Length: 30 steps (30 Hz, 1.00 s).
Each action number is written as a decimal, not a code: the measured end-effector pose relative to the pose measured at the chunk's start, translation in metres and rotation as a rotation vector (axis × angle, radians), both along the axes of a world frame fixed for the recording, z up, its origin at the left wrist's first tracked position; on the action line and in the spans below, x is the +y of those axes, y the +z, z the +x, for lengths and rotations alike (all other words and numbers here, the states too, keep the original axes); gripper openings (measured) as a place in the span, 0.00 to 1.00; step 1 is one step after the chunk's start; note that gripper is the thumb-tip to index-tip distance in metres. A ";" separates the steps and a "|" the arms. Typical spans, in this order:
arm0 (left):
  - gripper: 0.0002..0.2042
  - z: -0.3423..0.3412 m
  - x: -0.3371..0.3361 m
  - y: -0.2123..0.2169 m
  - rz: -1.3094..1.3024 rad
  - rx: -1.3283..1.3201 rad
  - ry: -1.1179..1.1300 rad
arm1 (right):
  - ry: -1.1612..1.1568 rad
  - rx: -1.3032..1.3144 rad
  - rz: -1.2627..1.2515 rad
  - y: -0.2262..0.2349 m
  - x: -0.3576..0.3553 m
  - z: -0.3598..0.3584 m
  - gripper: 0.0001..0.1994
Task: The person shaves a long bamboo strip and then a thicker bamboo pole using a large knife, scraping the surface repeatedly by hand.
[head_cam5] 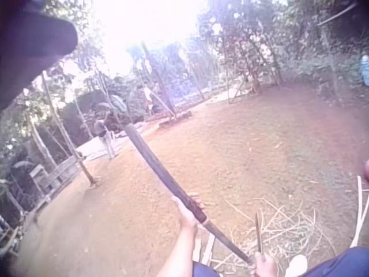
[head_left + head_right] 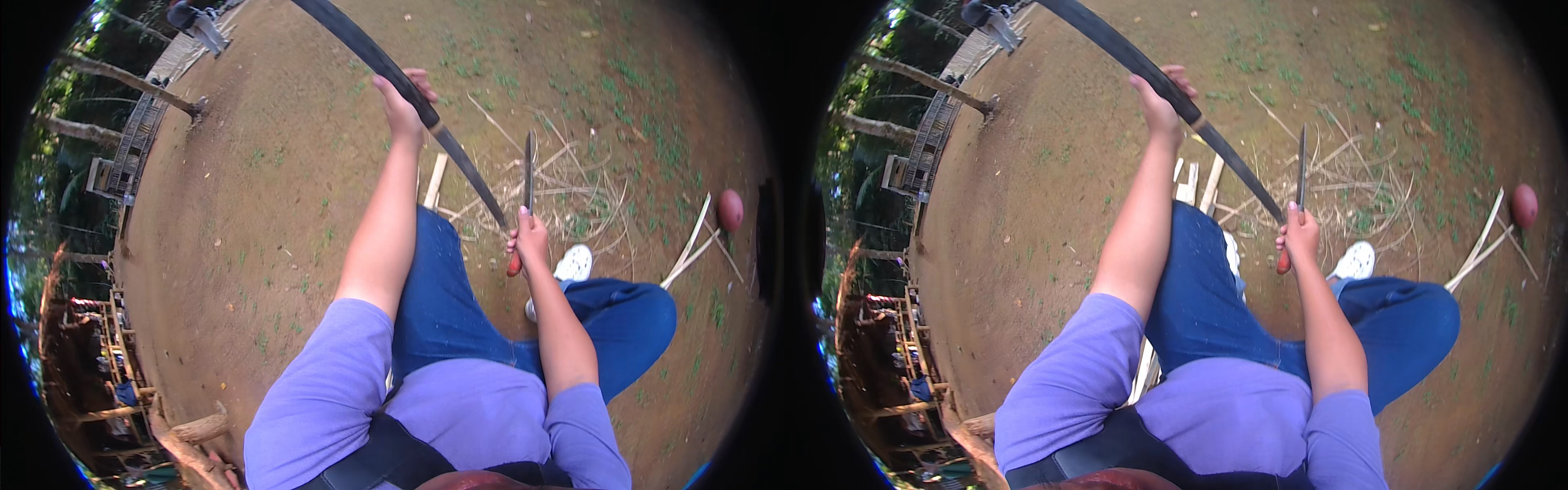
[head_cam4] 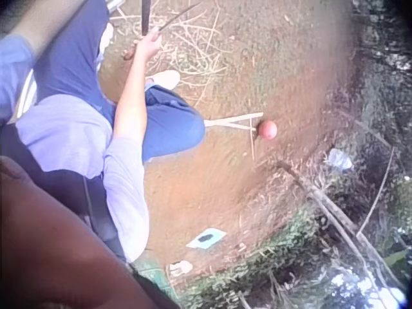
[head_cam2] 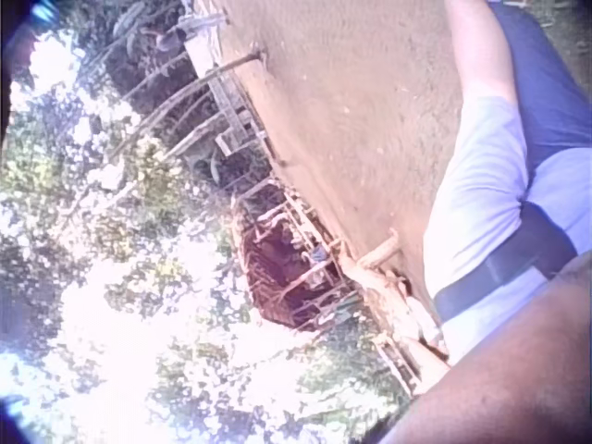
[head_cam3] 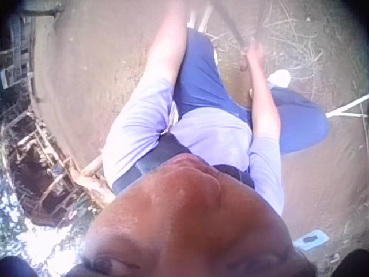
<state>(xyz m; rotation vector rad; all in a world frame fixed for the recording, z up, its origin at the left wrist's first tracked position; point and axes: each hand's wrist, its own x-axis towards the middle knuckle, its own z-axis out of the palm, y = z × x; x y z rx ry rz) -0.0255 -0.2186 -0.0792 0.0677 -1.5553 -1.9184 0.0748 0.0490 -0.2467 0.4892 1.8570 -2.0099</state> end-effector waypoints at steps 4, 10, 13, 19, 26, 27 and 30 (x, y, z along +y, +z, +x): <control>0.43 0.008 0.001 0.001 0.146 0.003 -0.095 | -0.044 0.325 -0.195 0.073 0.010 -0.020 0.23; 0.40 0.013 0.006 0.001 0.267 0.032 -0.254 | 0.024 0.542 -0.205 0.203 0.053 -0.033 0.13; 0.39 0.017 0.017 0.003 0.277 0.014 -0.320 | 0.065 0.519 -0.111 0.245 0.079 -0.036 0.10; 0.37 0.016 0.046 0.012 0.258 -0.011 -0.389 | 0.091 0.572 -0.101 0.244 0.097 -0.068 0.10; 0.34 0.013 0.062 0.029 0.161 -0.068 -0.397 | -0.060 0.497 -0.174 0.196 0.094 -0.065 0.12; 0.34 0.010 0.062 0.038 0.131 -0.056 -0.402 | -0.072 0.509 -0.194 0.200 0.096 -0.068 0.13; 0.32 -0.001 0.070 0.056 0.023 -0.084 -0.259 | -0.109 0.598 -0.148 0.199 0.111 -0.077 0.14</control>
